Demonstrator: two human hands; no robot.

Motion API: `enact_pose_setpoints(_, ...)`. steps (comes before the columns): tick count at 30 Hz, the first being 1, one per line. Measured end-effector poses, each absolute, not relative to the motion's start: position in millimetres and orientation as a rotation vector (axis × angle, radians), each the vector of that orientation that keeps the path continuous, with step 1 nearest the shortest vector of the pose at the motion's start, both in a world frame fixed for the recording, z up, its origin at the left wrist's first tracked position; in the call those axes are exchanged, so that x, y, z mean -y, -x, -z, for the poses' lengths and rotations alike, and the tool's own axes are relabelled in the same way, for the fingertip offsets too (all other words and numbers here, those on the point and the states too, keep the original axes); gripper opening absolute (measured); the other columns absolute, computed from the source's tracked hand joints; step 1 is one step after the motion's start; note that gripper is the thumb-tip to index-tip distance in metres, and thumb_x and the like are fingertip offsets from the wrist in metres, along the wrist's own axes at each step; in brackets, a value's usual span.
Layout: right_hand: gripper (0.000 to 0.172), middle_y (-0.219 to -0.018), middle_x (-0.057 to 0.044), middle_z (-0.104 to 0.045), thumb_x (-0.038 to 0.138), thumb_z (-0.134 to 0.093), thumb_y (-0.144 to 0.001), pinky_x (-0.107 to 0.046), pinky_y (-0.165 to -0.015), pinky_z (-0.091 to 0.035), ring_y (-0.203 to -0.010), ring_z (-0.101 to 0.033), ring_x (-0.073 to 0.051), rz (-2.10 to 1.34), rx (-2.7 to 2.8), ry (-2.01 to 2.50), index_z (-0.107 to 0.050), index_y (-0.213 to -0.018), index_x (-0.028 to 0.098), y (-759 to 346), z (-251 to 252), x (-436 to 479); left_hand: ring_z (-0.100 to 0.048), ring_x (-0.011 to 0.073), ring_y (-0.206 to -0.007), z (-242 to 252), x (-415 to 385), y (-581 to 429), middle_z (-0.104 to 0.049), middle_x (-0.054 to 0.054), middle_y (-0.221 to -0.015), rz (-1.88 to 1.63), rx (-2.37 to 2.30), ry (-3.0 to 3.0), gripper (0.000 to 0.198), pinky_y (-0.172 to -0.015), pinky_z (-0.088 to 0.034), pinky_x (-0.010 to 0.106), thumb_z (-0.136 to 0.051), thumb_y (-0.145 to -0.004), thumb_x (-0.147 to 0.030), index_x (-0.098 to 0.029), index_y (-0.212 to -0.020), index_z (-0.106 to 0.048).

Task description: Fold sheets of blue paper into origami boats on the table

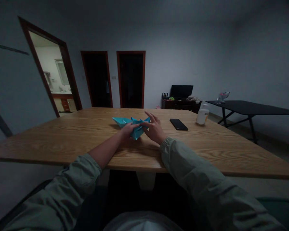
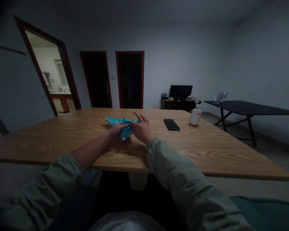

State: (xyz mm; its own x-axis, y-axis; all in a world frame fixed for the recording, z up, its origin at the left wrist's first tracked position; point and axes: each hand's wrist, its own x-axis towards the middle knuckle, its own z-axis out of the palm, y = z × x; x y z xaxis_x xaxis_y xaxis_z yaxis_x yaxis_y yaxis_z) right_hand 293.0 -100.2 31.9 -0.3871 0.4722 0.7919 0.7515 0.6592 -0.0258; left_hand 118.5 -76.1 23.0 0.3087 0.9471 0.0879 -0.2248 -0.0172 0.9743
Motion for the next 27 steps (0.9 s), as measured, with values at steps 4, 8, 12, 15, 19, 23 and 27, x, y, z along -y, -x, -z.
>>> enact_pose_setpoints(4,0.027,-0.150,-0.006,-0.035,0.025,-0.061,-0.084,-0.055,-0.107,-0.025,-0.136,-0.025,-0.035,0.467,2.000,0.977,-0.068,-0.110,0.028,-292,-36,109,-0.068,0.0202,-0.072,-24,66,-117,-0.071,0.008,-0.089,-1.233,-0.879,-1.134,0.017,-0.065,-0.056,0.035,-0.056,-0.085,-0.025,-0.014,-0.096,-0.063)
enact_pose_setpoints(8,0.027,-0.123,-0.012,-0.057,0.031,-0.056,-0.089,-0.050,-0.102,-0.031,-0.118,-0.045,-0.032,0.460,2.088,0.945,-0.065,-0.113,0.025,-292,-33,113,-0.067,0.0164,-0.072,-24,59,-114,-0.071,0.006,-0.089,-1.373,-0.843,-1.035,0.020,-0.066,-0.055,0.029,-0.055,-0.087,-0.031,-0.016,-0.098,-0.062)
enact_pose_setpoints(12,0.051,-0.102,-0.013,-0.064,0.046,-0.056,-0.088,-0.043,-0.091,-0.043,-0.097,-0.056,-0.029,0.351,2.105,0.964,-0.052,-0.129,0.017,-287,-29,109,-0.068,0.0169,-0.075,-24,61,-118,-0.071,0.008,-0.090,-1.336,-0.729,-1.021,0.022,-0.069,-0.054,0.028,-0.054,-0.088,-0.029,-0.014,-0.099,-0.063)
enact_pose_setpoints(15,0.073,-0.113,-0.018,-0.061,0.057,-0.060,-0.082,-0.045,-0.091,-0.044,-0.103,-0.056,-0.032,0.339,2.041,0.994,-0.044,-0.136,0.012,-284,-29,108,-0.069,0.0179,-0.082,-25,67,-124,-0.072,0.008,-0.094,-1.306,-0.643,-1.021,0.022,-0.077,-0.054,0.029,-0.053,-0.088,-0.027,-0.013,-0.101,-0.064)
enact_pose_setpoints(19,0.069,-0.123,-0.018,-0.058,0.056,-0.062,-0.081,-0.046,-0.096,-0.043,-0.111,-0.054,-0.033,0.343,2.028,0.999,-0.048,-0.134,0.014,-285,-32,107,-0.068,0.0234,-0.094,-32,77,-125,-0.072,0.010,-0.098,-1.182,-0.505,-1.056,0.040,-0.082,-0.053,0.033,-0.046,-0.091,-0.046,-0.014,-0.104,-0.065)
enact_pose_setpoints(23,0.064,-0.122,-0.017,-0.058,0.052,-0.063,-0.081,-0.047,-0.096,-0.042,-0.111,-0.053,-0.033,0.331,2.016,0.994,-0.051,-0.132,0.015,-289,-34,104,-0.067,0.0303,-0.095,-41,84,-122,-0.072,0.014,-0.091,-1.093,-0.502,-1.125,0.068,-0.079,-0.053,0.040,-0.032,-0.085,-0.070,-0.013,-0.102,-0.065)
enact_pose_setpoints(27,0.064,-0.123,-0.018,-0.057,0.046,-0.065,-0.080,-0.048,-0.097,-0.041,-0.112,-0.052,-0.033,0.321,2.059,0.938,-0.051,-0.133,0.013,-293,-33,101,-0.067,0.0315,-0.092,-45,85,-127,-0.072,0.015,-0.087,-1.086,-0.536,-1.082,0.072,-0.078,-0.053,0.043,-0.028,-0.083,-0.073,-0.013,-0.098,-0.066)
